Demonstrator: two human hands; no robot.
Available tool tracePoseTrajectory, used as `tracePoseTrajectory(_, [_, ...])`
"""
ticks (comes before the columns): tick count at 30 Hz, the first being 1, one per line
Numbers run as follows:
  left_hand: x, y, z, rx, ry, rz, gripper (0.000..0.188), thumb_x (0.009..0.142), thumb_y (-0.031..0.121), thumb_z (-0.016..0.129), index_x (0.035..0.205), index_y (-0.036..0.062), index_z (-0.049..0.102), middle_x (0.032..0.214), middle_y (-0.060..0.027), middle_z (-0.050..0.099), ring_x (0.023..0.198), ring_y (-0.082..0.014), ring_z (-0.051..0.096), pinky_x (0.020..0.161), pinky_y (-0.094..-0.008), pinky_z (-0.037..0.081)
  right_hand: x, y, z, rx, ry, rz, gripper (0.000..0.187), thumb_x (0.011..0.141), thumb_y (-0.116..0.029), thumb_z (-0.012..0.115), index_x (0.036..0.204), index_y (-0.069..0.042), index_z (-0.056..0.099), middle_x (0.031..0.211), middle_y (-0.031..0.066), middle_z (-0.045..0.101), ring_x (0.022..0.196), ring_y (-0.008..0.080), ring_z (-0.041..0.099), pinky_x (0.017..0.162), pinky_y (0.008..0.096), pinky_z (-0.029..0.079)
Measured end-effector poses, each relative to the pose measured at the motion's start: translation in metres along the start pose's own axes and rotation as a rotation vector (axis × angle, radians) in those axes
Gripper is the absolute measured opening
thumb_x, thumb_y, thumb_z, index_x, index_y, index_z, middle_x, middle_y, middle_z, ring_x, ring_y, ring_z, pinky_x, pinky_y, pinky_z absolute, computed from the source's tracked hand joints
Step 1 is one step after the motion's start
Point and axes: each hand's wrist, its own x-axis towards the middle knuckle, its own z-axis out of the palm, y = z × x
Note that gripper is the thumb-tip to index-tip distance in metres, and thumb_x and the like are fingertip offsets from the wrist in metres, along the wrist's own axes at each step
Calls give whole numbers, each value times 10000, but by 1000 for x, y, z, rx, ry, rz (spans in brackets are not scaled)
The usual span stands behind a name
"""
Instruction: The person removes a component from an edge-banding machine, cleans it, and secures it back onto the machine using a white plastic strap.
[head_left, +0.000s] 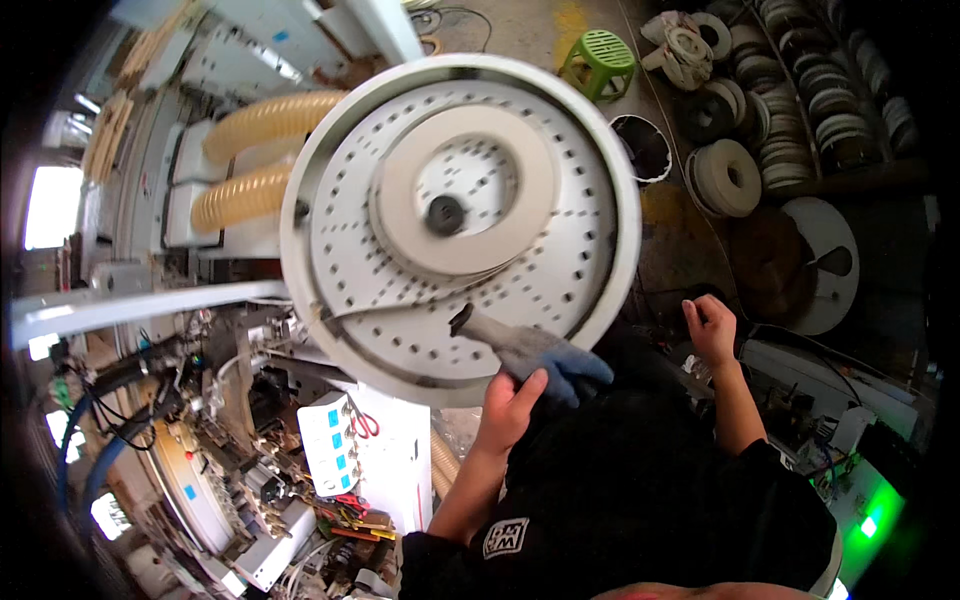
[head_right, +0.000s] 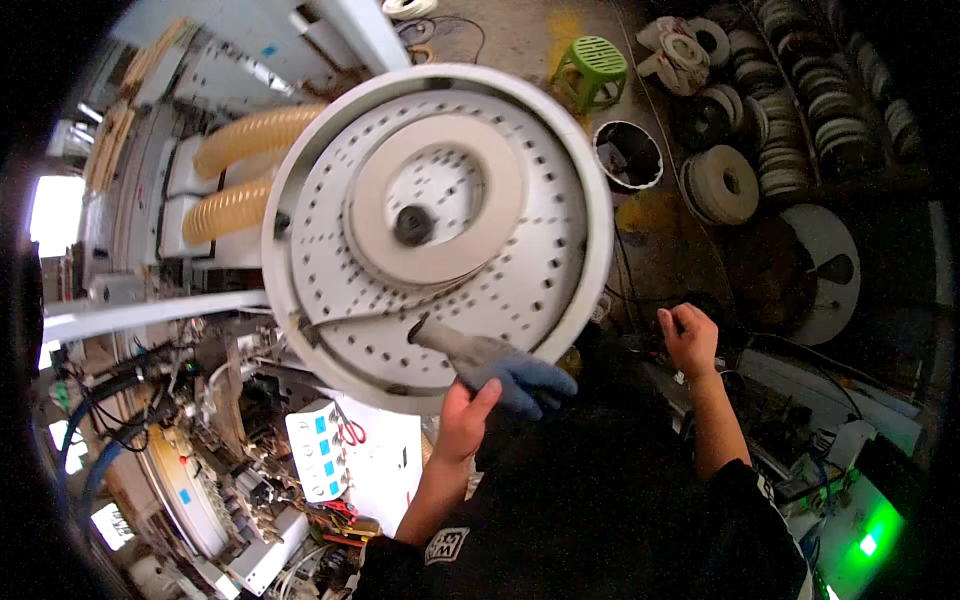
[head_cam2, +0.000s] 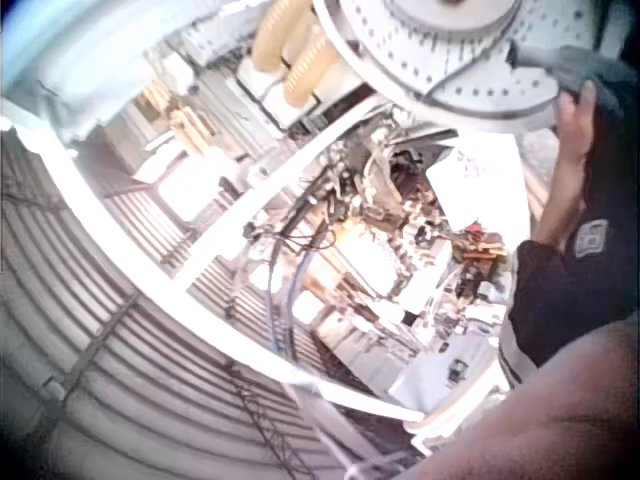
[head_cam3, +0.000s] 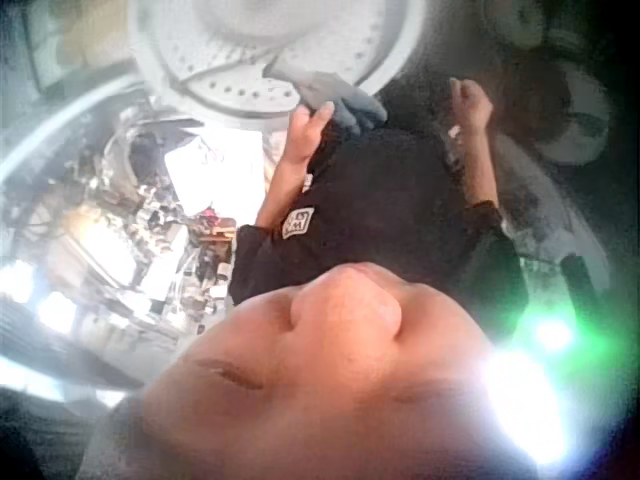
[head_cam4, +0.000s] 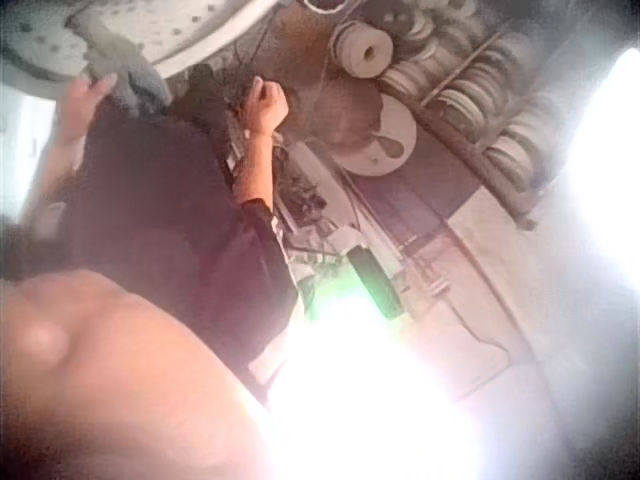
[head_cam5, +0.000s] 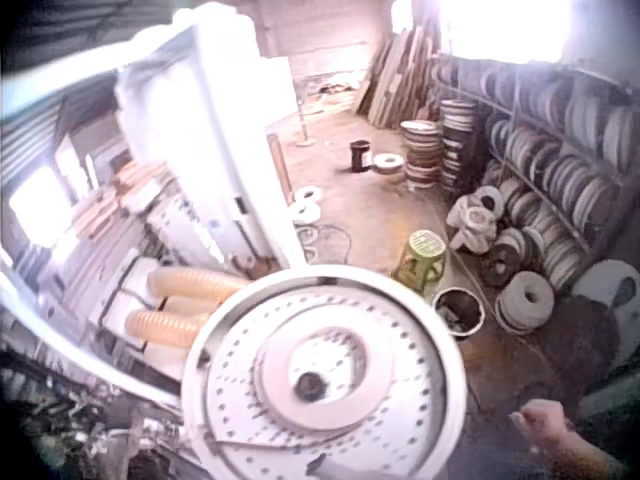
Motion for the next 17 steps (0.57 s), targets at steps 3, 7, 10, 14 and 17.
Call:
tracePoseTrajectory(3, [72,-20,97,2,-86,-83,438,992,145,649,1371,-39,528,1290,-92,620,1200,-193,572,1090,-365,425,25,88,-33,106,-23,211,225,994,-212,707,1169,-81,657,877,104,687,721,261,642,668,375,520])
tracePoseTrajectory(7, [137,-16,209,126,-217,-182,441,981,159,674,1349,-41,537,1273,-103,630,1183,-198,580,1088,-367,430,57,169,-90,173,-146,456,481,1002,-307,686,1429,-121,566,982,104,737,865,271,705,760,407,554])
tracePoseTrajectory(10, [180,-14,252,223,-208,-200,420,985,145,667,1336,-48,540,1263,-118,640,1175,-207,591,1083,-375,438,75,221,-108,217,-193,511,441,1002,-352,673,1369,-112,618,989,110,741,883,280,708,774,421,554])
tracePoseTrajectory(14, [234,-26,284,60,43,-200,343,1011,94,599,1320,-43,541,1268,-149,646,1160,-235,616,1070,-387,459,97,266,-109,233,-244,520,398,991,-366,680,1297,-112,671,1013,118,748,897,290,711,787,419,557])
tracePoseTrajectory(17, [277,-33,285,-28,145,-197,364,1024,98,581,1360,-21,510,1305,-129,634,1185,-264,613,1088,-396,450,108,288,-103,274,-421,583,397,987,-384,677,1301,-142,680,1118,143,752,1019,291,724,872,422,560])
